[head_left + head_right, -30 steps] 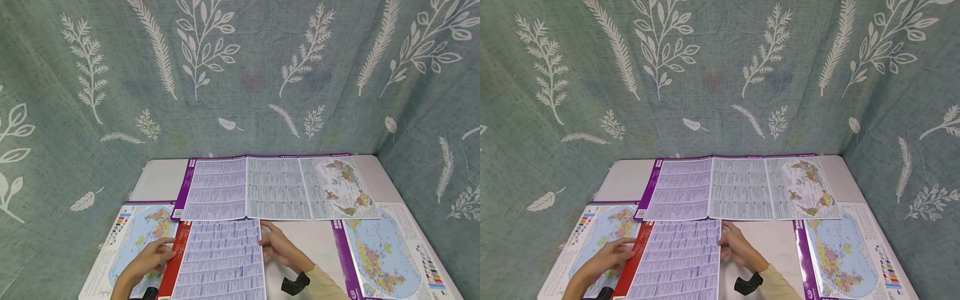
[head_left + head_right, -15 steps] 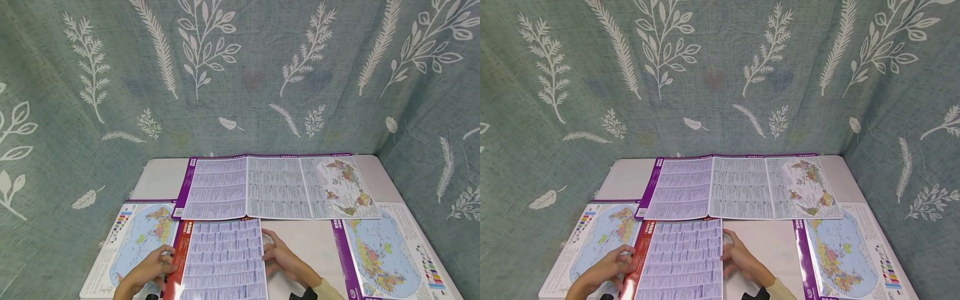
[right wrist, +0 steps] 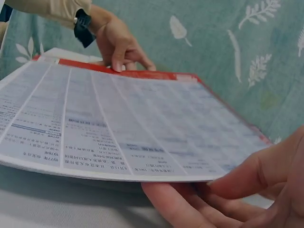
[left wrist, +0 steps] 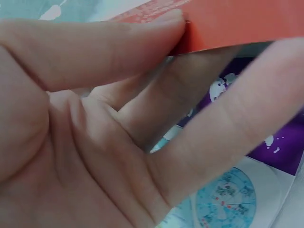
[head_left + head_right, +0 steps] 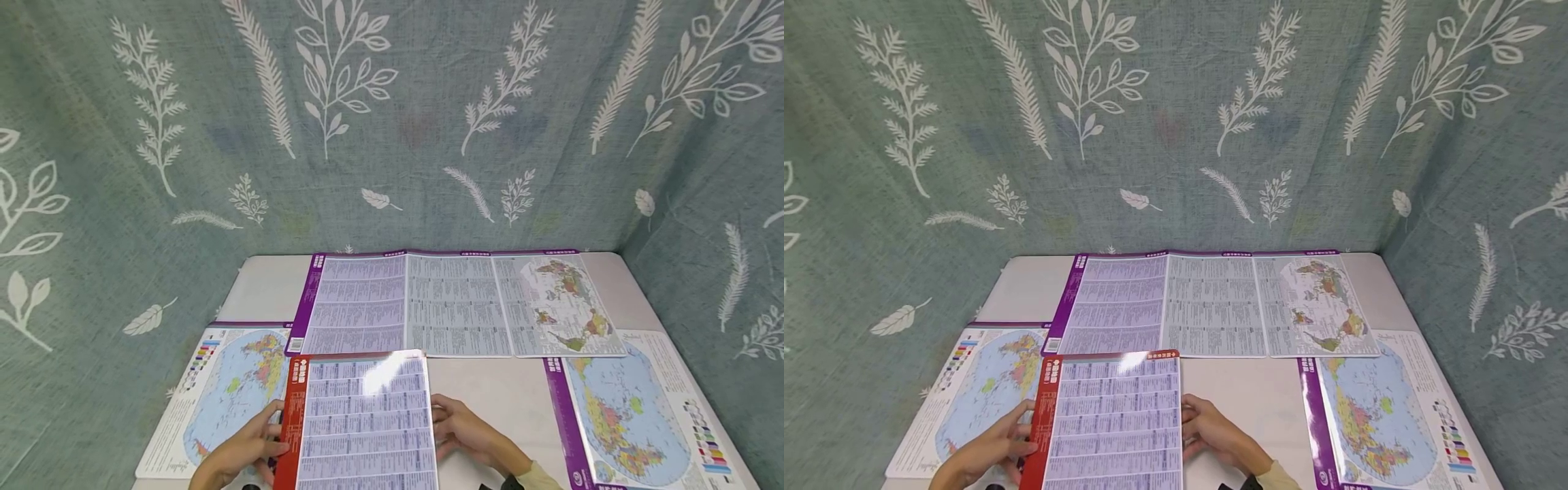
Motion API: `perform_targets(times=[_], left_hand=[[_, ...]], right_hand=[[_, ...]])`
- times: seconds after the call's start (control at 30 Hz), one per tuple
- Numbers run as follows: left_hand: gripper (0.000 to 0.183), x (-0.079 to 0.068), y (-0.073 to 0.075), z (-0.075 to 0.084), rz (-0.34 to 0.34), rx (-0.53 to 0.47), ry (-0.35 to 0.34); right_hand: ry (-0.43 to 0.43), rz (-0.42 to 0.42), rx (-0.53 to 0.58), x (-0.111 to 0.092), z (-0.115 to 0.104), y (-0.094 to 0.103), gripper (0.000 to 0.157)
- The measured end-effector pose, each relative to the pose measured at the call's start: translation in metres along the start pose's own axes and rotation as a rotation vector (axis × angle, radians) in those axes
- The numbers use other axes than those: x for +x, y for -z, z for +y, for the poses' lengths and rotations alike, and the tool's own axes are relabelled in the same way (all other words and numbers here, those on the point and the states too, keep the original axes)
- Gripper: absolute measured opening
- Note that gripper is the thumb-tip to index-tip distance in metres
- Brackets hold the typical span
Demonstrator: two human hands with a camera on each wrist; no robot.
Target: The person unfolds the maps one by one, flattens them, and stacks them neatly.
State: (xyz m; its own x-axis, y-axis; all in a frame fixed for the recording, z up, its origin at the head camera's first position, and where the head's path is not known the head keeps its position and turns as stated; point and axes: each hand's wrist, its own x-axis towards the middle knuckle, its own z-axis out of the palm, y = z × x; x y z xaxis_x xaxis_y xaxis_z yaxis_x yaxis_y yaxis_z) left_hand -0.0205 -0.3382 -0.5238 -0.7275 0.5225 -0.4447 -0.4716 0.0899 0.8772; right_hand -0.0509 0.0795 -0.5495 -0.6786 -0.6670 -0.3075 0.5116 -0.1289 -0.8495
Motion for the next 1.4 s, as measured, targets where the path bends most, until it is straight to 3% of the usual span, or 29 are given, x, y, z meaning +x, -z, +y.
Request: perform_targets(times=[0.23, 0.4, 0.6, 0.93, 1.4], left_hand=[[0.061, -0.001, 0.008, -0.005, -0.033, -0.042, -0.038], [0.072, -0.003, 0.01, -0.006, -0.03, -0.047, -0.057], [0.077, -0.005, 0.012, -0.007, -0.025, -0.045, -0.064], [0.072, -0.005, 0.013, -0.007, -0.04, -0.067, -0.07], [0.07, 0.001, 0.006, 0.002, -0.042, -0.095, -0.043]], right_hand=[[0.017, -0.089, 0.047, -0.001, 0.003, 0.006, 0.06], [0.001, -0.108, 0.101, -0.002, 0.005, 0.006, 0.061], [-0.004, -0.098, 0.122, -0.003, 0.008, 0.007, 0.059], [0.117, -0.075, 0.021, -0.001, 0.015, 0.004, 0.076], [0.136, 0.047, -0.027, -0.005, 0.008, 0.004, 0.086]])
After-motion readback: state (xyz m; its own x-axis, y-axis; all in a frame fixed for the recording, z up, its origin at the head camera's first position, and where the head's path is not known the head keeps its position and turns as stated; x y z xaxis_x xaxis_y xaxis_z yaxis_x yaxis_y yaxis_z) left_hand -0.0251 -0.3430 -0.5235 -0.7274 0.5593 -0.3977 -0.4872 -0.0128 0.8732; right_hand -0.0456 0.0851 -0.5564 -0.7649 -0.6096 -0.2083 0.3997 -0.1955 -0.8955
